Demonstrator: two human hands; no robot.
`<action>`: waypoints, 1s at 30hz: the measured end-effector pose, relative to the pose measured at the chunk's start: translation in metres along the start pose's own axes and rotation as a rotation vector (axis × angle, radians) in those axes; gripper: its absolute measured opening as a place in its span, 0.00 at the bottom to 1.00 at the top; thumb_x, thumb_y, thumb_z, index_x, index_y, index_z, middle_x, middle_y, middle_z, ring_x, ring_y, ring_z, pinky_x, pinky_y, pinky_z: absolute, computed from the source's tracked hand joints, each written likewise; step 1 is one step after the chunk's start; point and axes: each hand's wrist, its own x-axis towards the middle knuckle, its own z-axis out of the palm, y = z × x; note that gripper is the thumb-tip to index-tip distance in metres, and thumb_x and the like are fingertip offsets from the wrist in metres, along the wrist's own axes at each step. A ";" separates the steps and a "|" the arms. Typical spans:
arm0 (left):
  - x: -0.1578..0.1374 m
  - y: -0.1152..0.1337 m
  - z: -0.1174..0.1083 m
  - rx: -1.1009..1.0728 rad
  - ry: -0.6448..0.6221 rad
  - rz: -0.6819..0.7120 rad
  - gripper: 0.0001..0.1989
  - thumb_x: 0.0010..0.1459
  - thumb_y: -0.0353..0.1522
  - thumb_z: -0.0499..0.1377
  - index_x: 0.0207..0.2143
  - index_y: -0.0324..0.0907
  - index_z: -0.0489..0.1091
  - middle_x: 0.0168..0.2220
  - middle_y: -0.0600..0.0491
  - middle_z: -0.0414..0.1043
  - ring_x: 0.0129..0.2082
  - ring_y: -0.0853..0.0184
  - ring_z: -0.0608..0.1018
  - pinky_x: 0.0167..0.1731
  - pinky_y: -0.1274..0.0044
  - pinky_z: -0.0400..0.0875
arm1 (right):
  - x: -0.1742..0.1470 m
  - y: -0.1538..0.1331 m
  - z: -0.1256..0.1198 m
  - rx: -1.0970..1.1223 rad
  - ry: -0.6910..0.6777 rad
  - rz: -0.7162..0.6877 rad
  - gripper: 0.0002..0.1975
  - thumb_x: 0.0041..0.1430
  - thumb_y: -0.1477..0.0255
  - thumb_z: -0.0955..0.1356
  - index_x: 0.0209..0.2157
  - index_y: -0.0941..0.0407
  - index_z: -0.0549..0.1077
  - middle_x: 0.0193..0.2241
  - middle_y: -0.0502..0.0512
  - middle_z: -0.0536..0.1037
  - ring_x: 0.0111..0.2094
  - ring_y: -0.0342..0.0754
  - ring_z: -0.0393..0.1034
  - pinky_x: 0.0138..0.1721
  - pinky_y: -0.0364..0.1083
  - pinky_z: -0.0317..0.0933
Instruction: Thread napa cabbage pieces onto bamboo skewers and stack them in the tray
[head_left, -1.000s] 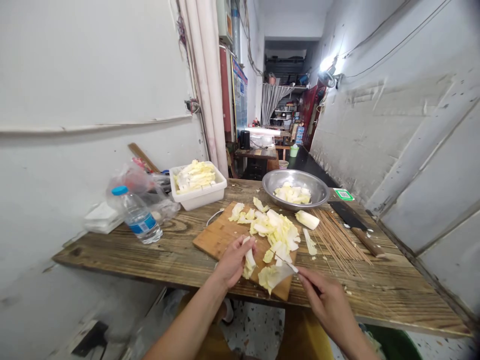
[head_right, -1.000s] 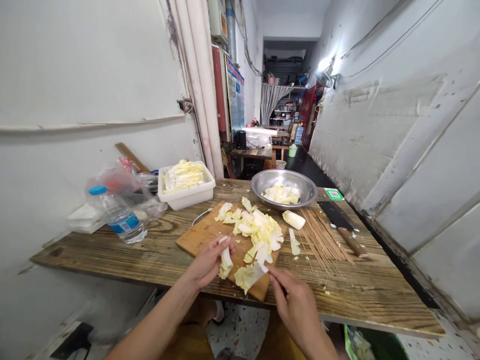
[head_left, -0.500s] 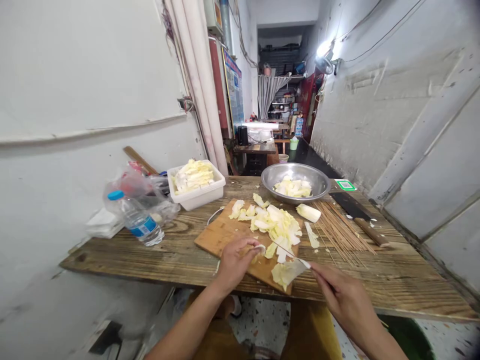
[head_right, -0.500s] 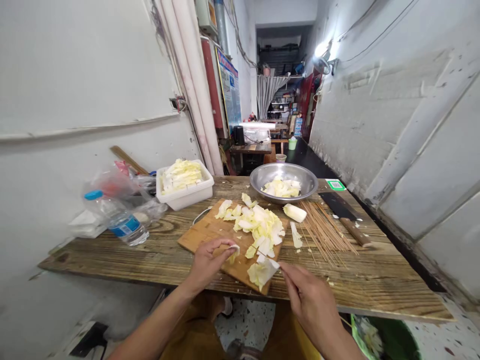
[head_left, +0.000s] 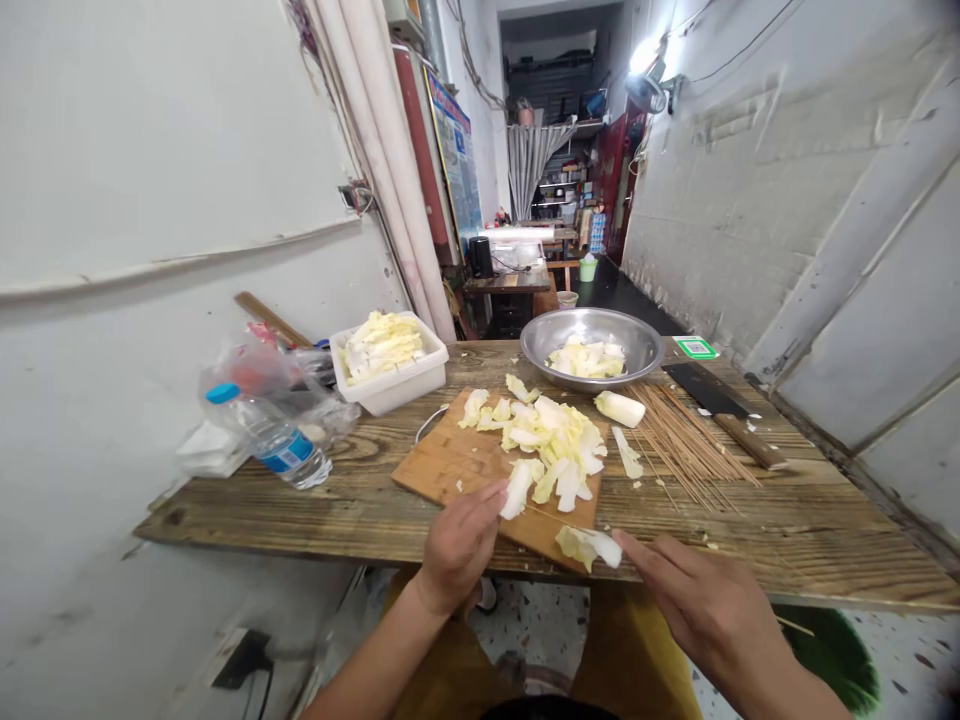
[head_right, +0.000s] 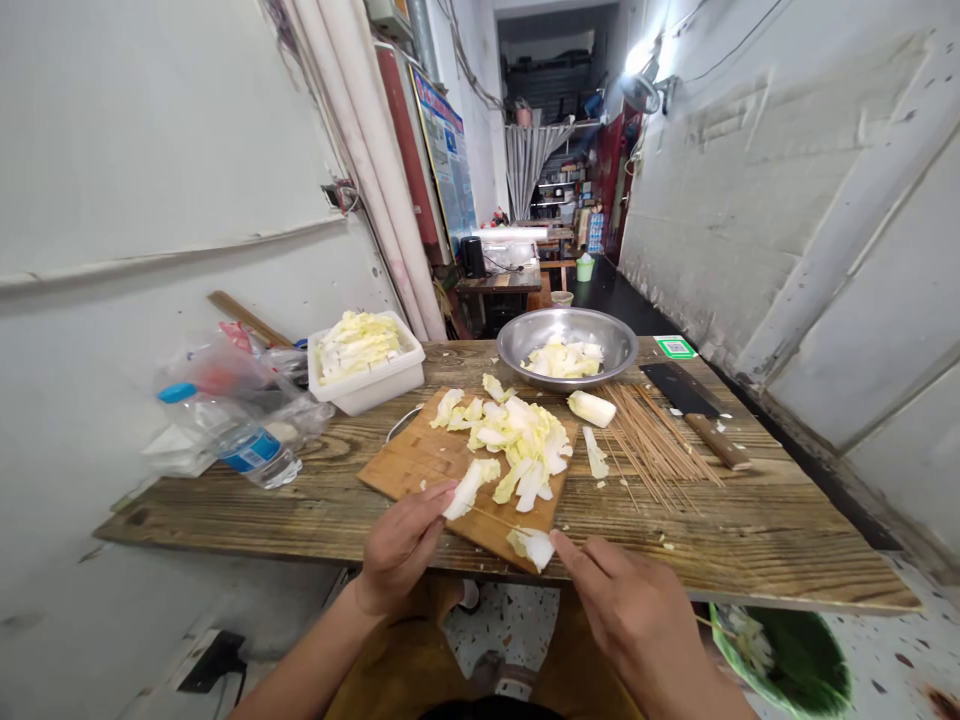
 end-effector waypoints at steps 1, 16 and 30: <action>0.000 0.002 0.000 -0.012 0.008 -0.024 0.20 0.54 0.19 0.54 0.48 0.40 0.66 0.44 0.43 0.75 0.45 0.65 0.76 0.42 0.74 0.73 | -0.001 0.000 0.000 -0.007 -0.002 -0.009 0.18 0.64 0.77 0.55 0.54 0.58 0.64 0.24 0.50 0.70 0.20 0.42 0.66 0.21 0.42 0.57; 0.010 0.021 -0.013 0.007 -0.036 -0.146 0.13 0.57 0.24 0.54 0.44 0.41 0.71 0.38 0.51 0.78 0.36 0.70 0.79 0.38 0.81 0.74 | -0.003 -0.001 -0.009 -0.060 -0.006 -0.075 0.20 0.64 0.78 0.54 0.56 0.57 0.62 0.26 0.51 0.72 0.22 0.41 0.66 0.22 0.40 0.58; 0.002 0.026 -0.019 0.059 -0.009 -0.099 0.15 0.57 0.23 0.55 0.47 0.41 0.68 0.39 0.51 0.78 0.37 0.70 0.79 0.41 0.80 0.73 | -0.005 -0.006 -0.033 -0.060 0.004 -0.113 0.21 0.61 0.80 0.56 0.55 0.60 0.63 0.25 0.51 0.71 0.21 0.41 0.65 0.21 0.40 0.55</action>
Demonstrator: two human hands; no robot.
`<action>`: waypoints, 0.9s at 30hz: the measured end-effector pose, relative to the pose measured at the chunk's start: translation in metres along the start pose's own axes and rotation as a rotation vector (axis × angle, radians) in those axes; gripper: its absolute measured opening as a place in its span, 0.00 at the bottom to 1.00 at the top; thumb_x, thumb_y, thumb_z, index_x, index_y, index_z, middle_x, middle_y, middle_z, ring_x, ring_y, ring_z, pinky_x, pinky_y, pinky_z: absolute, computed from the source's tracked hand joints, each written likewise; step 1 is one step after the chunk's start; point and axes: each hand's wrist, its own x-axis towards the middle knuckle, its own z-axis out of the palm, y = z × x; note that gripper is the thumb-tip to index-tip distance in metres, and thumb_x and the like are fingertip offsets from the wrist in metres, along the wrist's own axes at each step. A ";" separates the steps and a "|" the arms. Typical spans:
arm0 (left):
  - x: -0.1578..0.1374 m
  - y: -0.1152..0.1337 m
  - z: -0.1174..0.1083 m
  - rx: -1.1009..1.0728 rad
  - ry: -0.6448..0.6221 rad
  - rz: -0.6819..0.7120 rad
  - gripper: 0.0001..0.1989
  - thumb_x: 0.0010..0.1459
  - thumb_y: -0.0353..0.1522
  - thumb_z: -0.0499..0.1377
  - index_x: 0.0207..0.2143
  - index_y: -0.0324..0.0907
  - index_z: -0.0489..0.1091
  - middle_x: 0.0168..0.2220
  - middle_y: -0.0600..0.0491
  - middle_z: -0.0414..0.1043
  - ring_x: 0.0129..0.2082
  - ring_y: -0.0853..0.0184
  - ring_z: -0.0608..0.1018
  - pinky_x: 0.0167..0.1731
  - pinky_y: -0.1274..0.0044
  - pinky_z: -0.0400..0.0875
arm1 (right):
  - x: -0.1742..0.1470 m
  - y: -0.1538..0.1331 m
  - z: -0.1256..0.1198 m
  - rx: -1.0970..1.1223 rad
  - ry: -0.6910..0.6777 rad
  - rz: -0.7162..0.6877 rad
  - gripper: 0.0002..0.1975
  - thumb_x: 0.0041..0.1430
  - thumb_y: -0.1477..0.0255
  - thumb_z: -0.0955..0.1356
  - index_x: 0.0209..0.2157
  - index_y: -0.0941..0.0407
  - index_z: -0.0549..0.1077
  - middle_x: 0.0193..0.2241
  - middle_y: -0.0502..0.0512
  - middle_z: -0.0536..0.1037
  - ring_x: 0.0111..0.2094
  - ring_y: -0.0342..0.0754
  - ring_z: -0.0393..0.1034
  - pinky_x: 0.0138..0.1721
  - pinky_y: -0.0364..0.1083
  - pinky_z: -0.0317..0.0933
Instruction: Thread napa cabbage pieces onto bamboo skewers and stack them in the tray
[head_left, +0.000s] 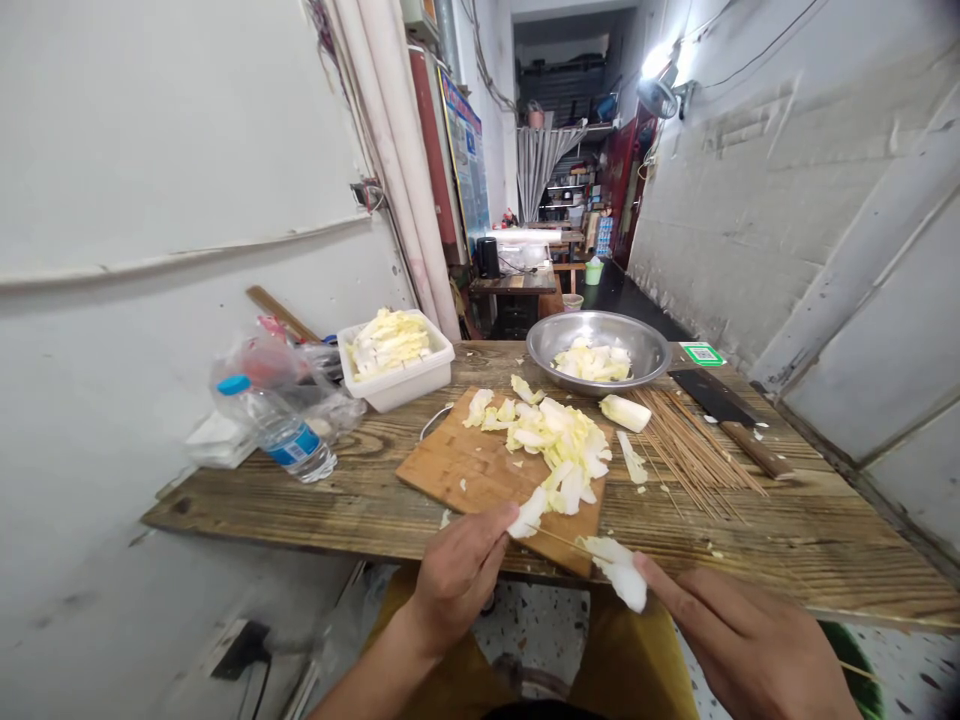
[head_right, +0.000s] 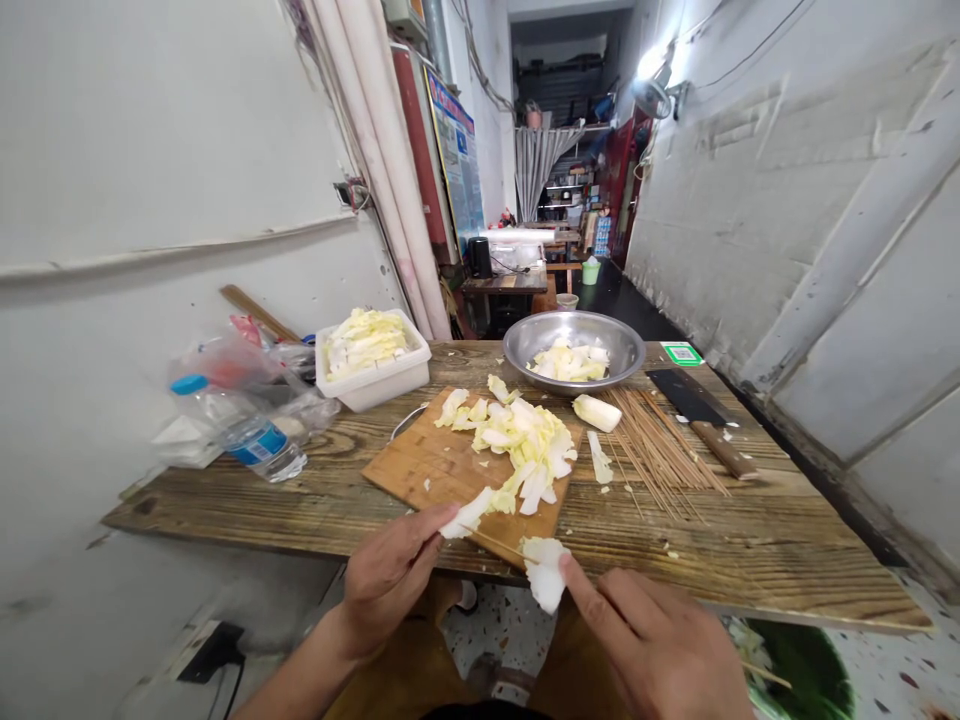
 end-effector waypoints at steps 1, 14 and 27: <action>0.000 0.000 0.000 0.001 0.004 0.007 0.16 0.56 0.23 0.55 0.47 0.41 0.68 0.39 0.50 0.77 0.37 0.69 0.79 0.41 0.80 0.73 | 0.000 0.000 0.000 0.002 -0.006 -0.001 0.22 0.60 0.81 0.57 0.55 0.60 0.63 0.25 0.51 0.71 0.22 0.41 0.65 0.21 0.40 0.55; 0.005 0.004 -0.004 -0.012 -0.011 0.059 0.19 0.56 0.21 0.54 0.49 0.39 0.66 0.39 0.49 0.77 0.38 0.70 0.78 0.41 0.80 0.72 | -0.003 0.001 0.002 0.003 -0.020 -0.011 0.22 0.62 0.79 0.54 0.56 0.60 0.62 0.24 0.52 0.71 0.22 0.42 0.64 0.21 0.41 0.56; 0.024 0.011 -0.015 0.059 -0.077 0.154 0.15 0.55 0.21 0.53 0.43 0.41 0.68 0.39 0.49 0.78 0.40 0.68 0.78 0.55 0.64 0.58 | -0.004 0.004 -0.008 -0.069 -0.082 -0.075 0.22 0.64 0.76 0.53 0.58 0.62 0.60 0.25 0.53 0.72 0.23 0.43 0.65 0.22 0.40 0.59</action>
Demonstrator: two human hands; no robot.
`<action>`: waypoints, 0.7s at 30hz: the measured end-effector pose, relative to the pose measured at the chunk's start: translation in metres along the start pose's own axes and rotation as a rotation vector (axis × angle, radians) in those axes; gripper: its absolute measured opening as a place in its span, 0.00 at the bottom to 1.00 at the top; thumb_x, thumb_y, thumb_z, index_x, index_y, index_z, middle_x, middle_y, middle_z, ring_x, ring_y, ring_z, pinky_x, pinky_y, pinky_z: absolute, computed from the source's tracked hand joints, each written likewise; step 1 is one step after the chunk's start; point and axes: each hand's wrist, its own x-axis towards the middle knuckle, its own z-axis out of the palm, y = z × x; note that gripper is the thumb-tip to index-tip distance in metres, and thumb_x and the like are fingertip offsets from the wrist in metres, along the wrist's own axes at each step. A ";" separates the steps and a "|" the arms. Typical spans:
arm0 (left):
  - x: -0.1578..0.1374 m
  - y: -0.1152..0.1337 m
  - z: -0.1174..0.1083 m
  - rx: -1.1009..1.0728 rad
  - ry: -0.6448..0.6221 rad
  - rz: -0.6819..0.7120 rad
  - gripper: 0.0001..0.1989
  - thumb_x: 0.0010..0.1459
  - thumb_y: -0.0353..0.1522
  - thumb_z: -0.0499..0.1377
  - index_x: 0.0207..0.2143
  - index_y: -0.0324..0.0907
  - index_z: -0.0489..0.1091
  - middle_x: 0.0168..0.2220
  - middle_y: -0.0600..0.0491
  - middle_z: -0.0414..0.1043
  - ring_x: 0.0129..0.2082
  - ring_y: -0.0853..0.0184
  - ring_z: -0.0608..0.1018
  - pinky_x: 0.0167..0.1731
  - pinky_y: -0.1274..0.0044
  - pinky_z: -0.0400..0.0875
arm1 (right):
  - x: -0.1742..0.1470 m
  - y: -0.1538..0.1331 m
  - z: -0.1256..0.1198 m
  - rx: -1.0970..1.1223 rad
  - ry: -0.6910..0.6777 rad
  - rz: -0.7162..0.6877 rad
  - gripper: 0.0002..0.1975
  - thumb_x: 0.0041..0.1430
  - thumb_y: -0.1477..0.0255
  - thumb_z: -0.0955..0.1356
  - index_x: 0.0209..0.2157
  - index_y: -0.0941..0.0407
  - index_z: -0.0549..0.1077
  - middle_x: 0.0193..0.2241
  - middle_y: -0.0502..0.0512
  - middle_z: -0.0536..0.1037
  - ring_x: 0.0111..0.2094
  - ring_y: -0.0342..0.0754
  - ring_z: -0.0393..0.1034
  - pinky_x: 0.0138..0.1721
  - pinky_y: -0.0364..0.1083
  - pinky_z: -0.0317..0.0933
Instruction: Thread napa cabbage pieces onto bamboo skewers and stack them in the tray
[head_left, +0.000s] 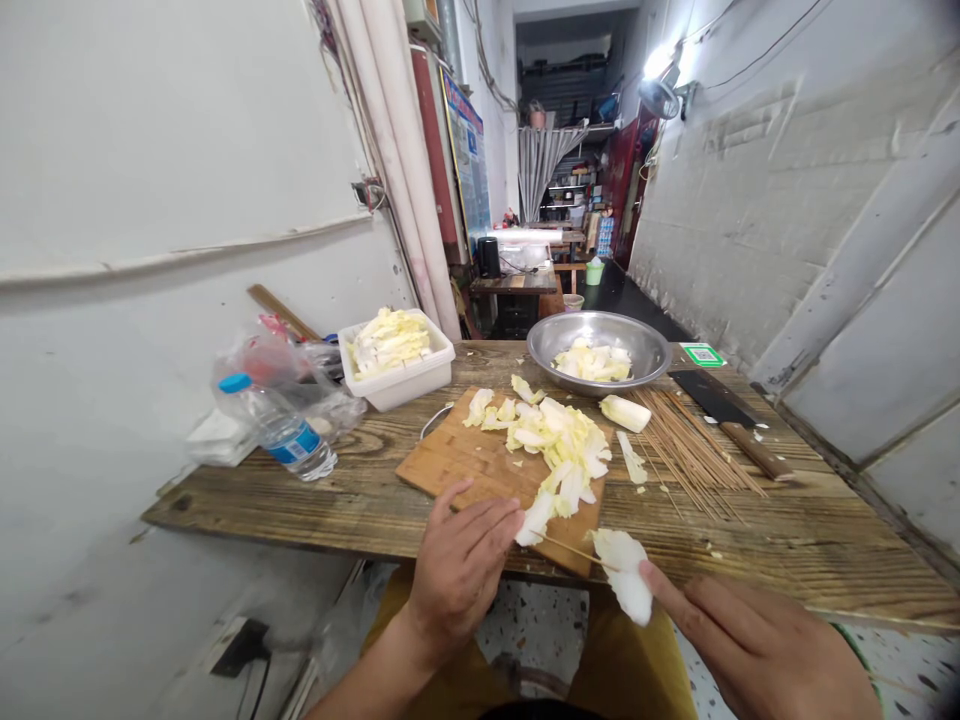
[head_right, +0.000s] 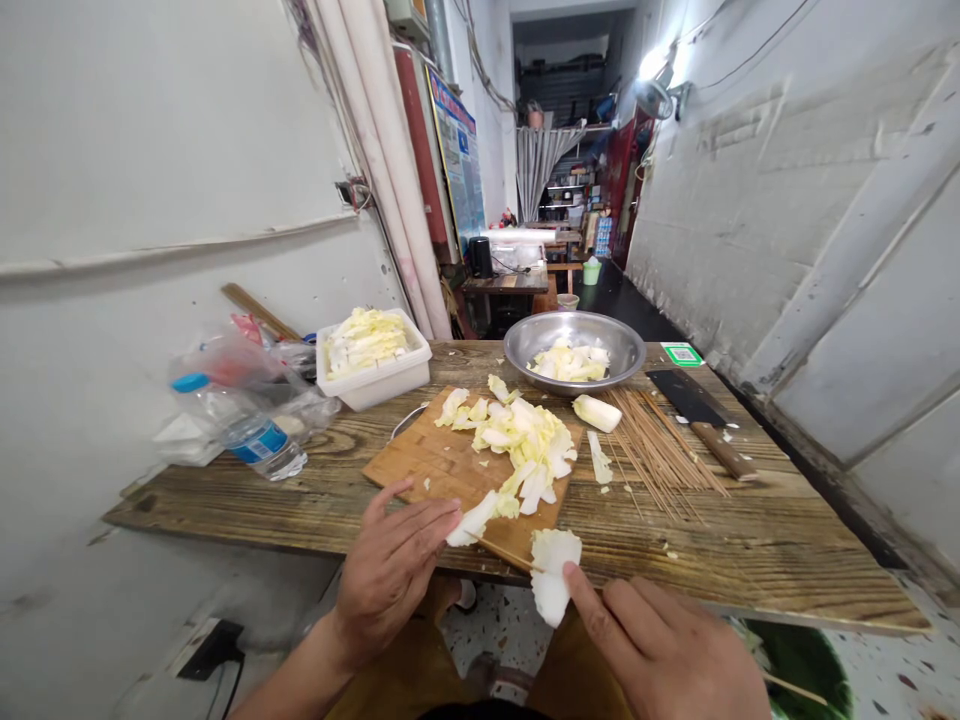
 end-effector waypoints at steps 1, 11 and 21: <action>0.001 0.001 0.000 0.002 0.006 -0.006 0.14 0.55 0.20 0.54 0.43 0.41 0.68 0.38 0.50 0.78 0.39 0.68 0.78 0.56 0.63 0.56 | 0.000 0.000 0.000 0.000 -0.006 -0.001 0.22 0.63 0.77 0.54 0.58 0.62 0.60 0.25 0.53 0.72 0.23 0.44 0.64 0.22 0.41 0.59; 0.001 0.004 0.003 -0.035 -0.012 -0.005 0.14 0.56 0.20 0.53 0.43 0.40 0.68 0.37 0.50 0.78 0.38 0.69 0.78 0.59 0.58 0.46 | 0.003 0.000 -0.003 0.020 -0.022 -0.014 0.24 0.59 0.79 0.56 0.58 0.63 0.60 0.25 0.53 0.72 0.23 0.45 0.64 0.22 0.41 0.60; 0.002 0.007 0.005 -0.056 0.003 -0.010 0.14 0.56 0.21 0.52 0.44 0.41 0.68 0.36 0.50 0.78 0.37 0.68 0.79 0.58 0.58 0.48 | 0.008 -0.003 -0.006 -0.012 -0.001 -0.009 0.25 0.57 0.81 0.56 0.57 0.63 0.60 0.23 0.53 0.72 0.23 0.45 0.64 0.21 0.42 0.59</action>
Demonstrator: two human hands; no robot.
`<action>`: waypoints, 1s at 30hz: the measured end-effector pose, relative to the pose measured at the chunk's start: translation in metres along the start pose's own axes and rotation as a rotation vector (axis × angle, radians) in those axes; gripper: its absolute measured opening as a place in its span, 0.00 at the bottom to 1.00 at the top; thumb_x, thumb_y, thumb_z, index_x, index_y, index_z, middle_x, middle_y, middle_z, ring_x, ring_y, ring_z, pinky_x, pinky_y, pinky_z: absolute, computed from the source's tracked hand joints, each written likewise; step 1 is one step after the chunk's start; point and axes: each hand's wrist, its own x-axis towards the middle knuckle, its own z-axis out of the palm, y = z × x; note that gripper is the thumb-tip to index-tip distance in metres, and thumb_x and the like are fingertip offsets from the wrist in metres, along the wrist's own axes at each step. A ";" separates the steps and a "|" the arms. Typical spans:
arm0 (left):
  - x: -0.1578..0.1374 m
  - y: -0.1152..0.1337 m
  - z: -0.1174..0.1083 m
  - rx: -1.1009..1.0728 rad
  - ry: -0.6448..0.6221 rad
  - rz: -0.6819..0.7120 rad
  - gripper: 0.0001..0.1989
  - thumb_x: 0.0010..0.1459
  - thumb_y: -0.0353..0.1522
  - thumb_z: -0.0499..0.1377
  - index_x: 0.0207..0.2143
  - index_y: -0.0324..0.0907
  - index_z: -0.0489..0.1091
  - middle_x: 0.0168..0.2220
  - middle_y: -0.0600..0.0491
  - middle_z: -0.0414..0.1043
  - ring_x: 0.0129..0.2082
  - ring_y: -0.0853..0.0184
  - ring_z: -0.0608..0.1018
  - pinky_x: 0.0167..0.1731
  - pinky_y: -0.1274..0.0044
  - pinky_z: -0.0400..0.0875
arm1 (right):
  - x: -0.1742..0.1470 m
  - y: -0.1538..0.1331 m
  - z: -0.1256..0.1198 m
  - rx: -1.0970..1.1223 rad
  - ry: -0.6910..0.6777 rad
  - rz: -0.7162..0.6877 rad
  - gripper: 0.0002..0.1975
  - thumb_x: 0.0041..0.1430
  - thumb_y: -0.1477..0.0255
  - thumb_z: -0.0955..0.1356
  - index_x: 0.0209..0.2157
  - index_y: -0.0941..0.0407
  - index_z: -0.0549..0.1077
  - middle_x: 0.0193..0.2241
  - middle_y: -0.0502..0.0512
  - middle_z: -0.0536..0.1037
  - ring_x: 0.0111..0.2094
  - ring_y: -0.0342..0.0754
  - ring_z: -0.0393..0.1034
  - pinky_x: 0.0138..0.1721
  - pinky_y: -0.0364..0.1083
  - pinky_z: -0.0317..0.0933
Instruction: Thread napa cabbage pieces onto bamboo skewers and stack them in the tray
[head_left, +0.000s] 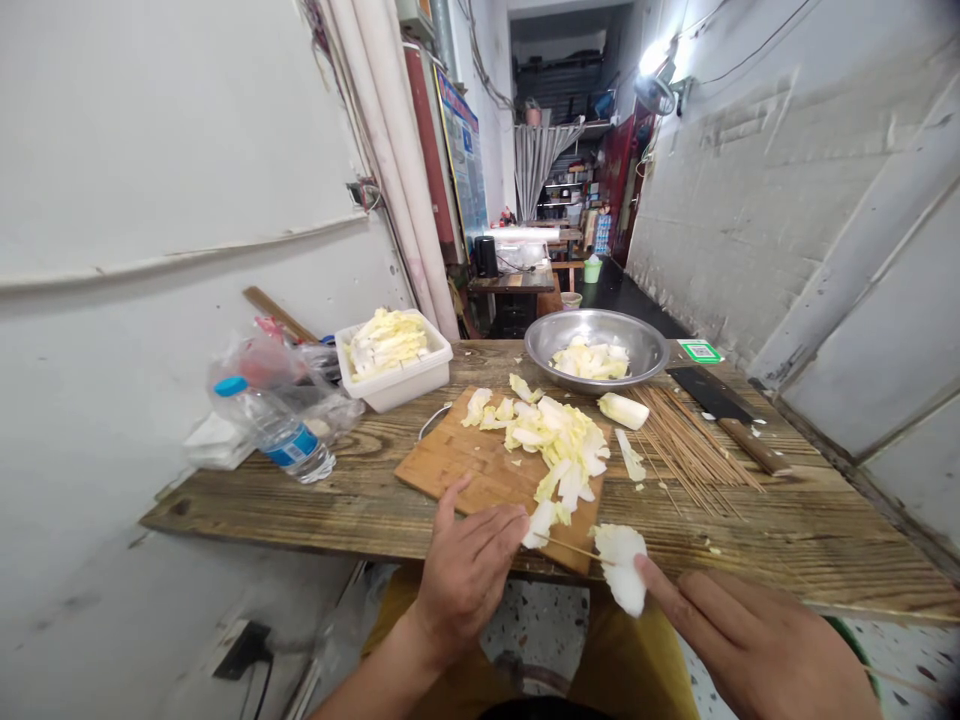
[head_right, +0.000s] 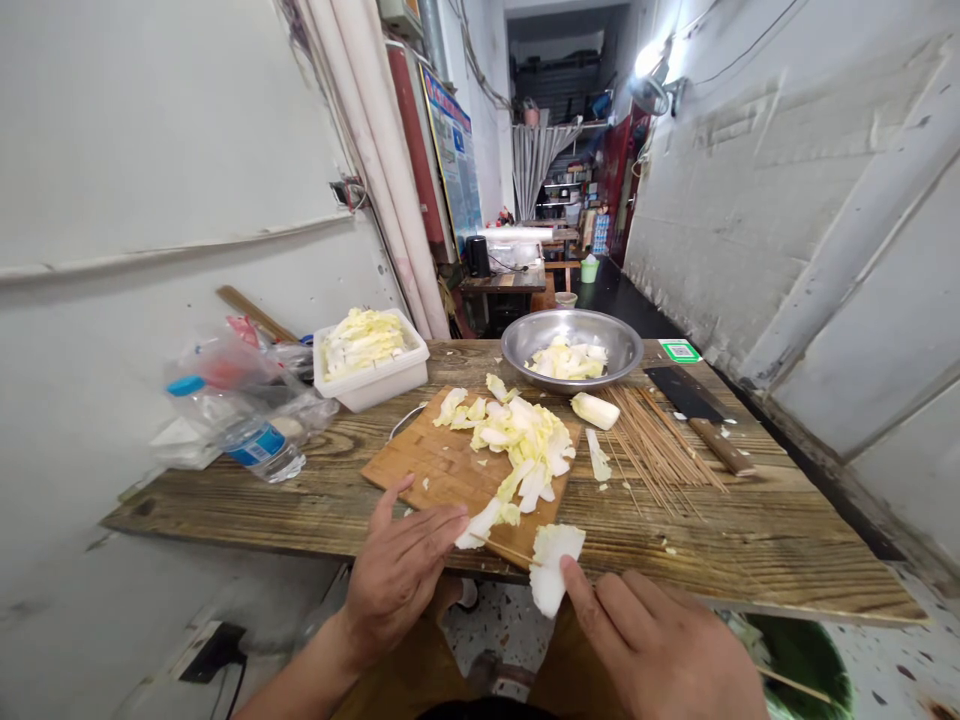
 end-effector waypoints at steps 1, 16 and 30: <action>0.000 0.000 0.000 -0.002 0.003 0.000 0.14 0.56 0.21 0.53 0.44 0.41 0.67 0.36 0.50 0.78 0.36 0.68 0.79 0.58 0.58 0.48 | 0.001 0.000 0.000 -0.005 0.009 -0.002 0.25 0.56 0.81 0.56 0.56 0.63 0.61 0.23 0.53 0.72 0.23 0.45 0.63 0.21 0.42 0.58; -0.004 0.002 0.005 0.004 0.003 -0.011 0.14 0.57 0.22 0.51 0.43 0.42 0.67 0.34 0.52 0.79 0.35 0.69 0.79 0.58 0.59 0.49 | 0.009 0.000 0.000 -0.051 0.008 -0.046 0.22 0.59 0.82 0.54 0.52 0.65 0.65 0.25 0.54 0.72 0.23 0.45 0.64 0.23 0.43 0.59; -0.007 0.002 0.006 -0.004 -0.039 0.012 0.14 0.56 0.21 0.50 0.43 0.39 0.67 0.36 0.49 0.78 0.37 0.69 0.78 0.59 0.60 0.47 | 0.014 0.002 0.008 -0.014 0.059 -0.050 0.19 0.65 0.78 0.52 0.49 0.64 0.66 0.25 0.53 0.72 0.24 0.43 0.64 0.24 0.42 0.58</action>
